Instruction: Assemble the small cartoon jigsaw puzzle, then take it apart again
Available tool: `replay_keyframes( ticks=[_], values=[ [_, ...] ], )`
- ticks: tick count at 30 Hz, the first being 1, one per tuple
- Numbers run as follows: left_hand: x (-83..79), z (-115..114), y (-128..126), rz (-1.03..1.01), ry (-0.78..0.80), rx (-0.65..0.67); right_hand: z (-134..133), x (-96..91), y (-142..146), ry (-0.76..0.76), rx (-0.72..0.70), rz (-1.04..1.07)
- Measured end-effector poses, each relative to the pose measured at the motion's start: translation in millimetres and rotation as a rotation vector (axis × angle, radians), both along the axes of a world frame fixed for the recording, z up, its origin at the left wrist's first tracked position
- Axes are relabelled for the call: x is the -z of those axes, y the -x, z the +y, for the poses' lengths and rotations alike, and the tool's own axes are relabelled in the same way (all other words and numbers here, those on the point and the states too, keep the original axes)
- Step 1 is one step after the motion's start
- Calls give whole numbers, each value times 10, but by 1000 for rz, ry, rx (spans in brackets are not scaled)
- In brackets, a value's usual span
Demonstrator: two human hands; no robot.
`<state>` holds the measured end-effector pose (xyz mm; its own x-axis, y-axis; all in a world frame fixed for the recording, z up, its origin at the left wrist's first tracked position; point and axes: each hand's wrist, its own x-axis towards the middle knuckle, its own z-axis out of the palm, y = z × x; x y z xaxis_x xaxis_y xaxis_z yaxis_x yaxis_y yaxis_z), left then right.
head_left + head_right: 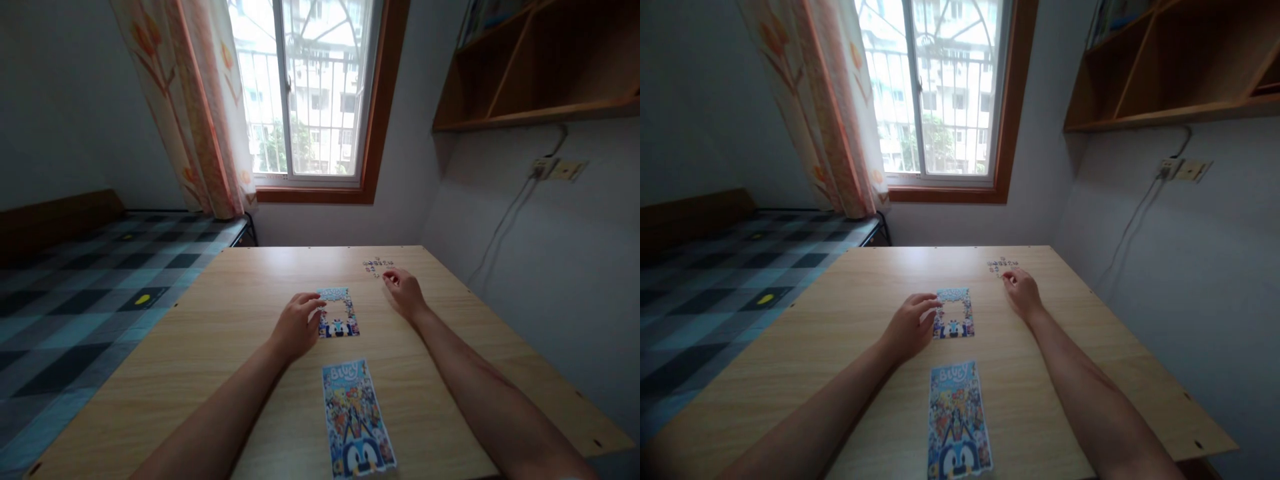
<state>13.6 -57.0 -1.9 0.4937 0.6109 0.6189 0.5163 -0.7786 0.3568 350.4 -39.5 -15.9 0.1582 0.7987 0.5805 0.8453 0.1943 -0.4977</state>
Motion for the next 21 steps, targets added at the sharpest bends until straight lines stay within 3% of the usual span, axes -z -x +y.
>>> replay_keyframes(
  ticks=[9, 15, 21],
  values=[
    [-42, -32, -26, 17, 26, 15, -130, -126, 636, 45, -391, 240],
    [-38, -37, -41, 17, 26, 29, -199, -132, 842, 164, -474, 331],
    [-73, -65, -22, 25, 29, 32, -135, -101, 850, 354, -530, 791]
  ],
)
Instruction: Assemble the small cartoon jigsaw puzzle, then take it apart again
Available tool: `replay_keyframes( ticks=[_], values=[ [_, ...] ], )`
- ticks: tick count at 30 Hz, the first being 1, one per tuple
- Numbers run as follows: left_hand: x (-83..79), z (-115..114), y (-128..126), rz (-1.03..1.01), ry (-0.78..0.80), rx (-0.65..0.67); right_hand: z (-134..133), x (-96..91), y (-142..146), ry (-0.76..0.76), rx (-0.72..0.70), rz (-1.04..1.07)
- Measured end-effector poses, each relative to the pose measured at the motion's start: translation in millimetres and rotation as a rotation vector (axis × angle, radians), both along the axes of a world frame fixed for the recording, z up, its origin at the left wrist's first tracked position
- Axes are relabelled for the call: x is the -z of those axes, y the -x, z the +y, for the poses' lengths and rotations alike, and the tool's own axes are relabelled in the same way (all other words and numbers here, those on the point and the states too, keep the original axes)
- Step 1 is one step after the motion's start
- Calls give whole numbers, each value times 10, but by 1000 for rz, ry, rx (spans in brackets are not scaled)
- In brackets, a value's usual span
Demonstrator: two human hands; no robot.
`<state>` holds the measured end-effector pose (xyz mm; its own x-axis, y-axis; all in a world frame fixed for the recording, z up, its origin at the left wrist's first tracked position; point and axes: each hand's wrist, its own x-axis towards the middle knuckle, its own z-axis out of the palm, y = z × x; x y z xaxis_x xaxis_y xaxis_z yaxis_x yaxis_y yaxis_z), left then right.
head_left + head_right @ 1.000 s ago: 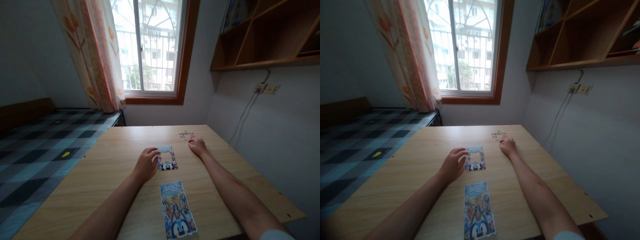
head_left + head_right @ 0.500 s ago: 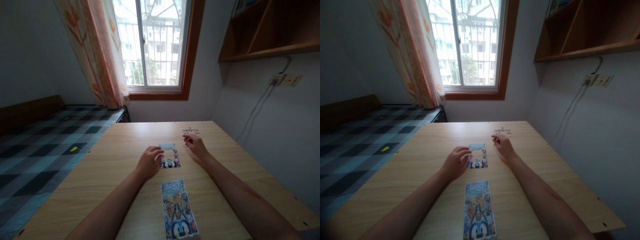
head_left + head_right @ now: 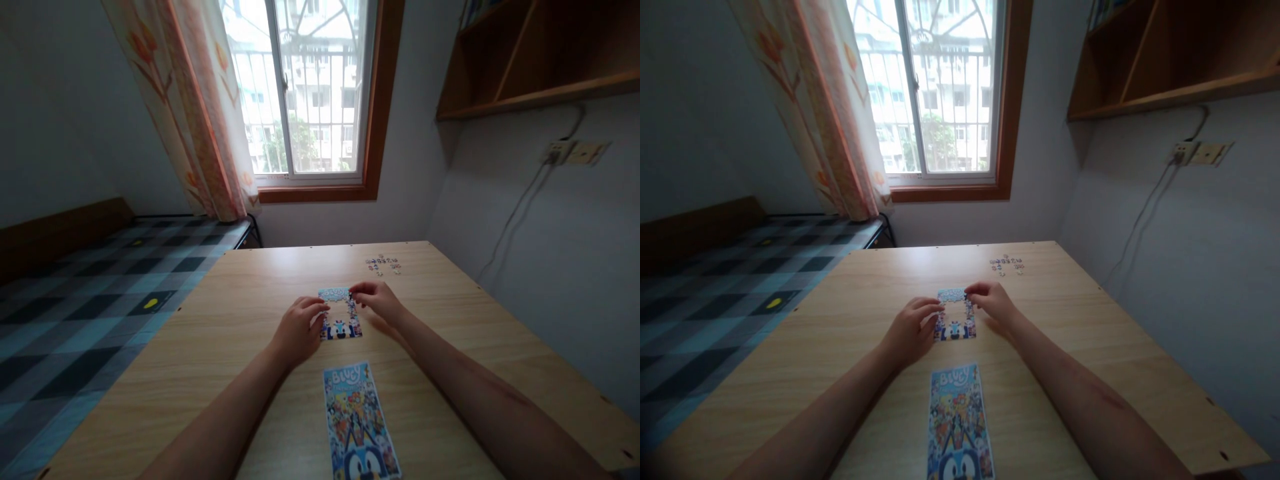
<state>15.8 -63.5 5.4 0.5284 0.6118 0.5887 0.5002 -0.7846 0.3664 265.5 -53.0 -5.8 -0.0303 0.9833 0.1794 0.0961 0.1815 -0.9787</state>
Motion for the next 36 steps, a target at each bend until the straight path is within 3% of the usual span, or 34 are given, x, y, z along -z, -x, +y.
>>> replay_keyframes(
  ticks=[5, 10, 19, 24, 30, 36],
  values=[
    [10, 4, -4, 15, -2, 10, -11, 18, -1, 193, -65, 243],
    [42, 9, -9, 56, 3, 26, -40, 31, 2, 272, -130, 291],
    [15, -14, -29, 146, 13, 96, -22, 65, -8, 228, -93, 84],
    [40, -3, -33, 164, 7, 101, -48, 82, -3, 279, -93, 10],
    [13, -23, -35, 98, -23, 33, -158, -17, 104, 304, -190, 86],
    [30, 19, -33, 60, -76, 43, -242, -97, 190, 284, -318, 28]
  ],
)
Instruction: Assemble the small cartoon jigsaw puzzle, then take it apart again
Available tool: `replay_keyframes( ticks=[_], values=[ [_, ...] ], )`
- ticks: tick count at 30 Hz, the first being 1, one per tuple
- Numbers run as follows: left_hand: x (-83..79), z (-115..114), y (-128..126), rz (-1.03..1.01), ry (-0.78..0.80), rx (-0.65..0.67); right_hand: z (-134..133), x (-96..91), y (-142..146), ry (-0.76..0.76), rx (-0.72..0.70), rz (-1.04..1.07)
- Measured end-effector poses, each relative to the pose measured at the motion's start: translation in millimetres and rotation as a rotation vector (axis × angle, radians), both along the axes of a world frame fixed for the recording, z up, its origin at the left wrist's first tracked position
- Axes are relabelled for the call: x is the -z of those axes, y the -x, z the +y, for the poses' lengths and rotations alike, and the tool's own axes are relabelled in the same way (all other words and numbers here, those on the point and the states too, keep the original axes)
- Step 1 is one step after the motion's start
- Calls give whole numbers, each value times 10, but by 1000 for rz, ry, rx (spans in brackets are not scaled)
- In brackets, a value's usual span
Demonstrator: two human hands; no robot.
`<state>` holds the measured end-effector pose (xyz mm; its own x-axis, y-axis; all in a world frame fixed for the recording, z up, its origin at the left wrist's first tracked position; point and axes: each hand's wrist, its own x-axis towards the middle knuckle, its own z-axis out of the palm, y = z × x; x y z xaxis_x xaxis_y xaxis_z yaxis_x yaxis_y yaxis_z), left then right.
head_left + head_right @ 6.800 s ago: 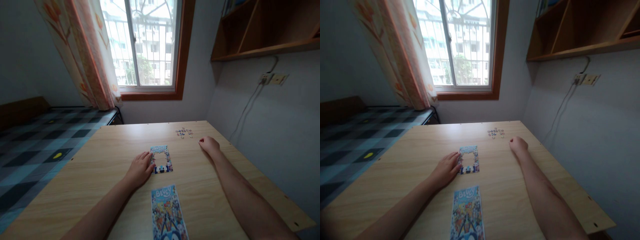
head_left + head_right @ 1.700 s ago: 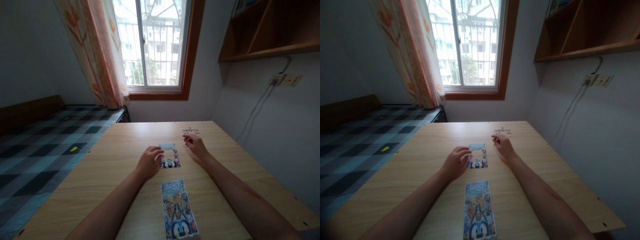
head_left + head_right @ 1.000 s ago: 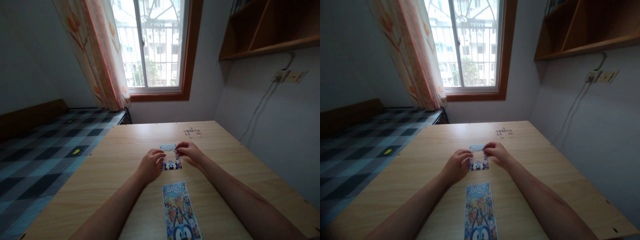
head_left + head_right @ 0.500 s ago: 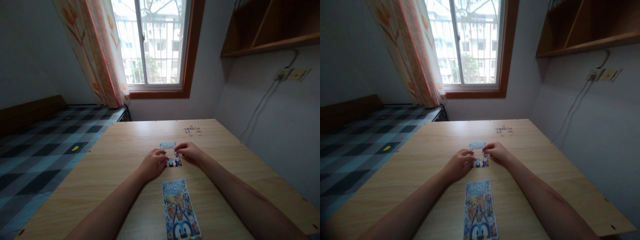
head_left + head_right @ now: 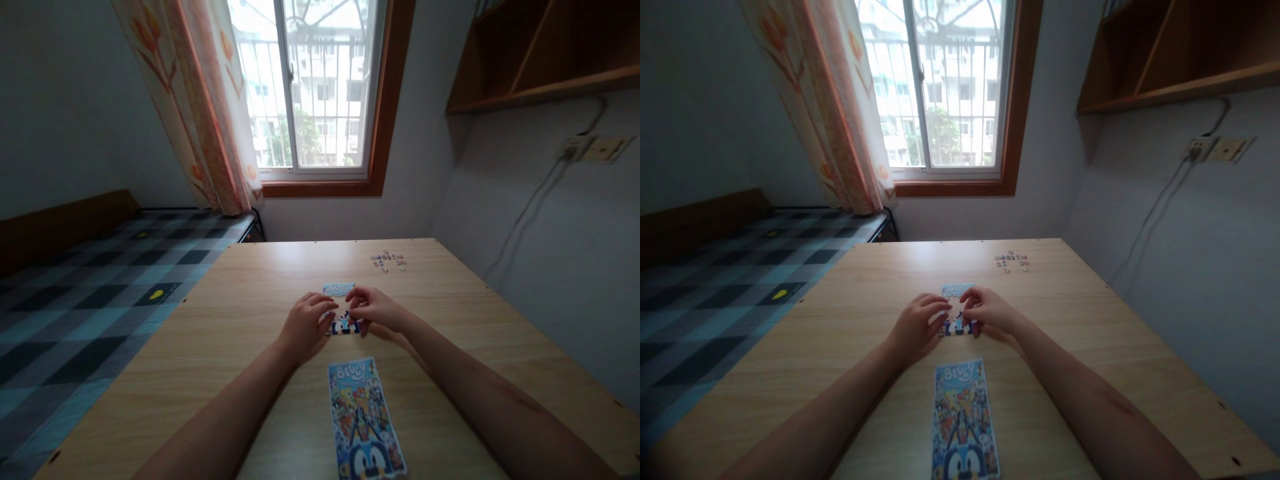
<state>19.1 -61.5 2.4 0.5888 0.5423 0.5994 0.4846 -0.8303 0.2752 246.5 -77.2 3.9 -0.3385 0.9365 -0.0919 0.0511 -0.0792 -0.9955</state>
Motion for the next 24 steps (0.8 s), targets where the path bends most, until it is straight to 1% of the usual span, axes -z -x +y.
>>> replay_keyframes(
  ticks=[4, 6, 10, 15, 19, 24],
  values=[
    [-1, 16, 5, -7, -36, 5, 30, 25, 24, -116, 2, 23],
    [-25, 3, 6, -16, -51, 10, 43, 36, 34, -139, 8, 38],
    [-68, -30, 1, -11, -64, 28, 33, 43, 56, -98, -13, 67],
    [-71, -39, -8, 15, -64, 58, 1, 11, 79, -41, -72, 132],
    [-85, -56, -16, 31, -75, 73, 3, -12, 74, -50, -13, 170],
    [-119, -94, -22, 64, -80, 75, 45, 38, 71, -63, 83, 193]
  ],
)
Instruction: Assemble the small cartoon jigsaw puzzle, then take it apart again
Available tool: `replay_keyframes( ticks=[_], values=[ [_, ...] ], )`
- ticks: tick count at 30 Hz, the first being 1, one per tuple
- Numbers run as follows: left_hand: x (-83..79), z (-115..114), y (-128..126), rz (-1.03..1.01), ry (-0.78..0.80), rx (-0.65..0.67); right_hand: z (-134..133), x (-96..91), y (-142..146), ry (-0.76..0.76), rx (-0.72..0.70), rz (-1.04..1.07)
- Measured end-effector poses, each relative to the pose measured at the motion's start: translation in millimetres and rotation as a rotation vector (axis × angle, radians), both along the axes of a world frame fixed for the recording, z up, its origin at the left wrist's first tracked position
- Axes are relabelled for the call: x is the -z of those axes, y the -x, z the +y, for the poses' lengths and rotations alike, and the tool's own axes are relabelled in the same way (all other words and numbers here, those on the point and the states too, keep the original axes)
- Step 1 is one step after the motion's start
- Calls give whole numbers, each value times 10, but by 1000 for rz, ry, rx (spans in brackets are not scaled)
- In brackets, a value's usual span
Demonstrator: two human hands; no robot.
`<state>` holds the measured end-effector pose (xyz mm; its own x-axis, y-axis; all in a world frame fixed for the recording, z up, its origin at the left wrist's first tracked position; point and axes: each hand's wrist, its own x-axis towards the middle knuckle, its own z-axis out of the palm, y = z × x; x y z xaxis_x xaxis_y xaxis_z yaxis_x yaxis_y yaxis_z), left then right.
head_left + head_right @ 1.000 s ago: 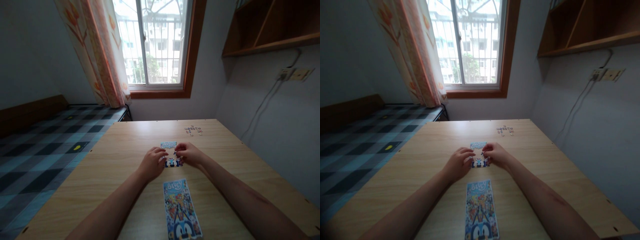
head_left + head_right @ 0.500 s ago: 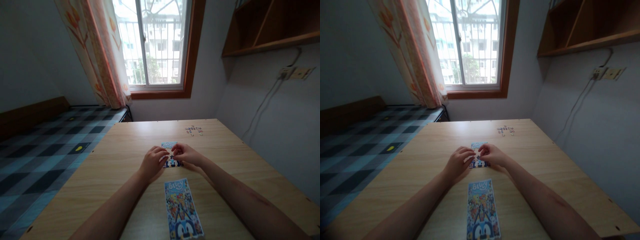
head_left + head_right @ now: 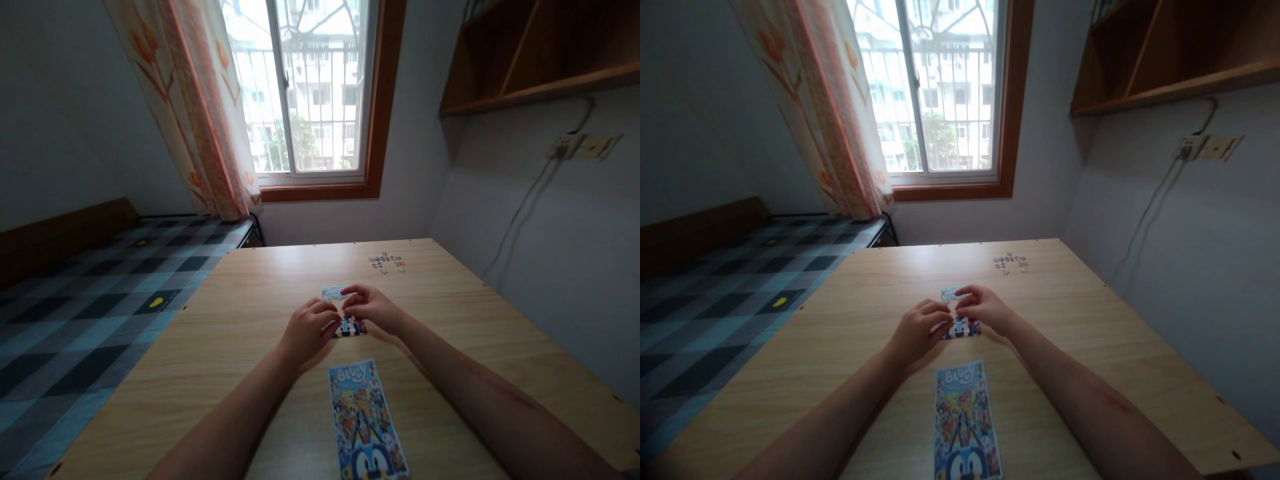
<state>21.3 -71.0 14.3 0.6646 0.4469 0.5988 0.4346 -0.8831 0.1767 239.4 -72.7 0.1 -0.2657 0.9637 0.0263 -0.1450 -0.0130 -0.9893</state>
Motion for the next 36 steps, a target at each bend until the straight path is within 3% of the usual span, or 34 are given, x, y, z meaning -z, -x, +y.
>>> replay_keyframes(
  ticks=[4, 17, 20, 22, 24, 28, 36],
  values=[
    [2, -1, 9, -18, 3, -58, 12, 46, 40, -33, 62, 22],
    [65, 41, 28, 6, 75, -81, -11, 86, 116, -103, -4, -21],
    [37, 39, 73, 22, 132, -103, -2, 102, 73, -255, 170, -222],
    [28, 42, 101, 26, 169, -138, 1, 101, 11, -431, 321, -442],
    [36, 56, 113, 34, 205, -164, 6, 102, -59, -616, 387, -629],
    [77, 98, 79, 76, 248, -151, 25, 130, -130, -821, 307, -766],
    [114, 123, 2, 71, 263, -153, 38, 171, -102, -955, 166, -833]
  ],
)
